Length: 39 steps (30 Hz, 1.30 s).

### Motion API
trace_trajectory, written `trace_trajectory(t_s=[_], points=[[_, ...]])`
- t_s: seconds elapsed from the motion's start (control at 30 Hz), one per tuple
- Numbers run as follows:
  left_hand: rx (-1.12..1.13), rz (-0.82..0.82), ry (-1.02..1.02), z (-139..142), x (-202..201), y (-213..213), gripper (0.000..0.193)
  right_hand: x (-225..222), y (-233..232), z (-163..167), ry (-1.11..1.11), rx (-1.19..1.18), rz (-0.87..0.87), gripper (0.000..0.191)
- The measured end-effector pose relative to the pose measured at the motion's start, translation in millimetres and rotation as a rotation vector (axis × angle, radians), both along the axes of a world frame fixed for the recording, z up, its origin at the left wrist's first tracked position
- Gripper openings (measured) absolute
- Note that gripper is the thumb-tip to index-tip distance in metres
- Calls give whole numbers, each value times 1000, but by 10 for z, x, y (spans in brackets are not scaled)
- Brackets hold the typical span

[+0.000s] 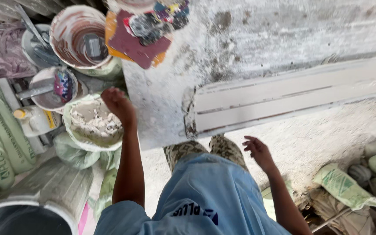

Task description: The person wipes a flat board with a pink sponge, wrings out a white cloth, and arranges long white and green mold strips on the workshop floor. They dip a brush into a bucket of yellowish liquid and brush the liquid along the surfaces of the mold strips, then scrape residue from a bowl with a scraper.

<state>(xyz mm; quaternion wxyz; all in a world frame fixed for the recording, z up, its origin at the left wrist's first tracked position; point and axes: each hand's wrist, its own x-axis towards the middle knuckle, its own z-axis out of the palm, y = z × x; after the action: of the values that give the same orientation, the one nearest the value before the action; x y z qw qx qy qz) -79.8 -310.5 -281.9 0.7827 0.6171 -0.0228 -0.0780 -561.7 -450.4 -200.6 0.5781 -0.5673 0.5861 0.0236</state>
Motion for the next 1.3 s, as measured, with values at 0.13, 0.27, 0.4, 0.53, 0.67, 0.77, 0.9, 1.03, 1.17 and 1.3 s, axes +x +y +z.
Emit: trace_trajectory(t_s=[0.13, 0.27, 0.4, 0.53, 0.67, 0.77, 0.9, 1.03, 1.17, 1.3], points=[[188, -131, -85, 441, -822, -175, 15, -652, -404, -59, -91, 63, -169, 31], [301, -159, -136, 646, -1650, -204, 17, -1325, -990, -259, -166, 153, -327, 32], [339, -154, 1, 421, -2858, -176, 28, -2110, -1750, -459, -211, 188, -284, 32], [625, -430, 378, 164, -4301, -358, 40, -2793, -2360, -566, -268, 215, -416, 33], [514, -552, 677, 38, -5217, -893, 37, -3050, -2762, -641, -323, 227, -508, 34], [270, -454, 778, -30, -5462, -1308, 33, -3116, -2886, -724, -329, 234, -515, 30], [147, -349, 979, -182, -5484, -1601, 32, -3208, -2929, -847, -391, 217, -559, 27], [35, -337, 995, -301, -5504, -1741, 32, -3267, -2965, -954, -445, 261, -668, 25], [55, -340, 1062, -294, -5518, -1960, 33, -3254, -3061, -1031, -583, 257, -782, 20], [121, -311, 1043, -207, -5500, -2115, 32, -3219, -3114, -1019, -633, 210, -840, 18]])
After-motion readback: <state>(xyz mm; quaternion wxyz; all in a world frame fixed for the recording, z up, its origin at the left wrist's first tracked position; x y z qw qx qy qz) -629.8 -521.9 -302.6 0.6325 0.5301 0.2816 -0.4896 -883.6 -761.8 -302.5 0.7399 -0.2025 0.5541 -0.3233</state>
